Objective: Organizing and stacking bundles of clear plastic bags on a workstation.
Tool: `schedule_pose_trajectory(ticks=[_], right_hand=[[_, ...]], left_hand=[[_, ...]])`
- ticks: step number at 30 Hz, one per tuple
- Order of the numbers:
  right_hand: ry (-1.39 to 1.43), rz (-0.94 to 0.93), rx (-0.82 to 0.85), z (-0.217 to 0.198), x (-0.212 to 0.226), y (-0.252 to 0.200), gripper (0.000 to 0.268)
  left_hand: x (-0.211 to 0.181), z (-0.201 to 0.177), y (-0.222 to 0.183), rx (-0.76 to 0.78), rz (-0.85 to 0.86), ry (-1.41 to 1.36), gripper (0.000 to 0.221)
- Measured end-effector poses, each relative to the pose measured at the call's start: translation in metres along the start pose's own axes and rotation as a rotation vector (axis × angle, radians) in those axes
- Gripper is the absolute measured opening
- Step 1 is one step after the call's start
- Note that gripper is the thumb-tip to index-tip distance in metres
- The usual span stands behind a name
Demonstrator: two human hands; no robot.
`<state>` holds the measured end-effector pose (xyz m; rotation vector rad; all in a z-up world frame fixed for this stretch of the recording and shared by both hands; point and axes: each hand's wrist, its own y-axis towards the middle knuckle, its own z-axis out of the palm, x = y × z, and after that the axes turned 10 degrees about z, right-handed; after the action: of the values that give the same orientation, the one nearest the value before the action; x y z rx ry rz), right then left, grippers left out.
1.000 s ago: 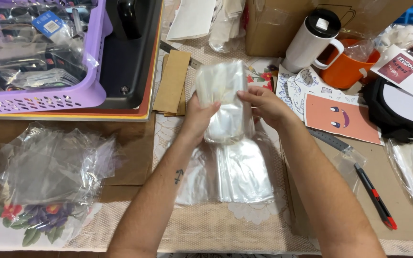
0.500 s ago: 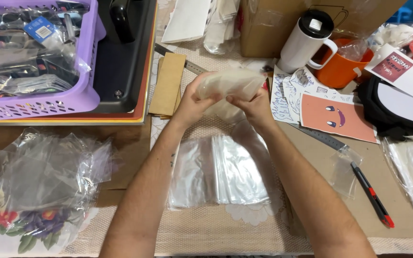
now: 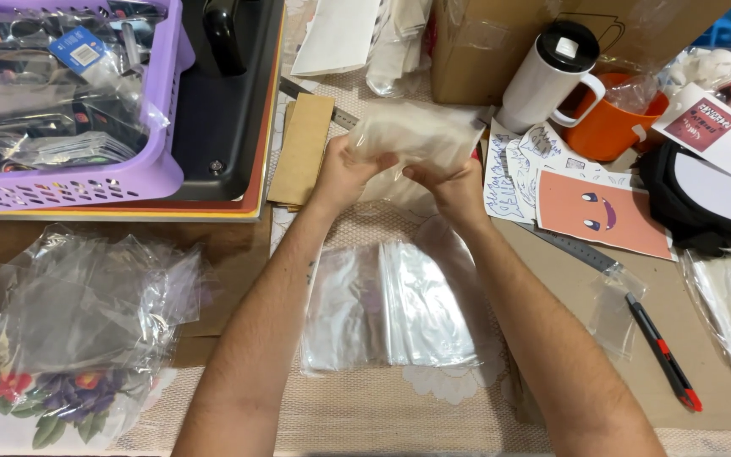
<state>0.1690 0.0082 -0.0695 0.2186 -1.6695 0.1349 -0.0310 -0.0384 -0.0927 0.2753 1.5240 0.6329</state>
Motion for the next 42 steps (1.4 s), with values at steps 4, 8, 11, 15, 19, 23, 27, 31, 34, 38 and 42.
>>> schedule_pose_trajectory(ticks=[4,8,11,15,19,23,27,31,34,38,42], right_hand=[[-0.064,-0.021,0.026,-0.007,-0.021,0.002,0.033],[-0.285,-0.107,0.091,-0.032,-0.050,0.013,0.060],[-0.339,-0.467,0.010,-0.042,-0.002,-0.005,0.093],[-0.813,-1.020,-0.218,-0.047,0.061,-0.026,0.097],[-1.221,-0.732,0.099,-0.029,0.095,-0.037,0.091],[-1.168,-0.781,0.042,-0.018,0.093,-0.037,0.092],[-1.036,-0.904,-0.048,-0.014,0.074,-0.026,0.085],[-0.518,-0.671,-0.124,-0.017,0.043,-0.018,0.115],[-0.207,-0.105,-0.025,-0.021,0.000,0.000,0.123],[0.149,0.029,0.050,-0.014,-0.013,0.003,0.086],[0.133,0.174,0.091,-0.011,-0.002,0.003,0.041]], left_hand=[[-0.014,0.023,0.004,-0.011,0.003,-0.056,0.031],[-0.016,0.022,0.010,0.000,-0.033,-0.012,0.035],[-0.017,0.023,0.009,0.010,-0.039,-0.015,0.032],[-0.046,0.023,0.013,0.097,-0.260,0.043,0.022],[-0.036,0.022,0.015,0.132,-0.240,0.066,0.019],[-0.037,0.021,0.015,0.110,-0.267,0.017,0.020],[-0.030,0.020,0.016,0.119,-0.262,0.014,0.029],[-0.030,0.024,0.013,0.074,-0.311,-0.025,0.024],[0.000,0.022,0.012,0.060,-0.060,0.084,0.031],[-0.016,0.024,0.012,0.013,-0.071,0.136,0.031],[0.034,0.020,0.026,-0.034,-0.133,0.198,0.033]])
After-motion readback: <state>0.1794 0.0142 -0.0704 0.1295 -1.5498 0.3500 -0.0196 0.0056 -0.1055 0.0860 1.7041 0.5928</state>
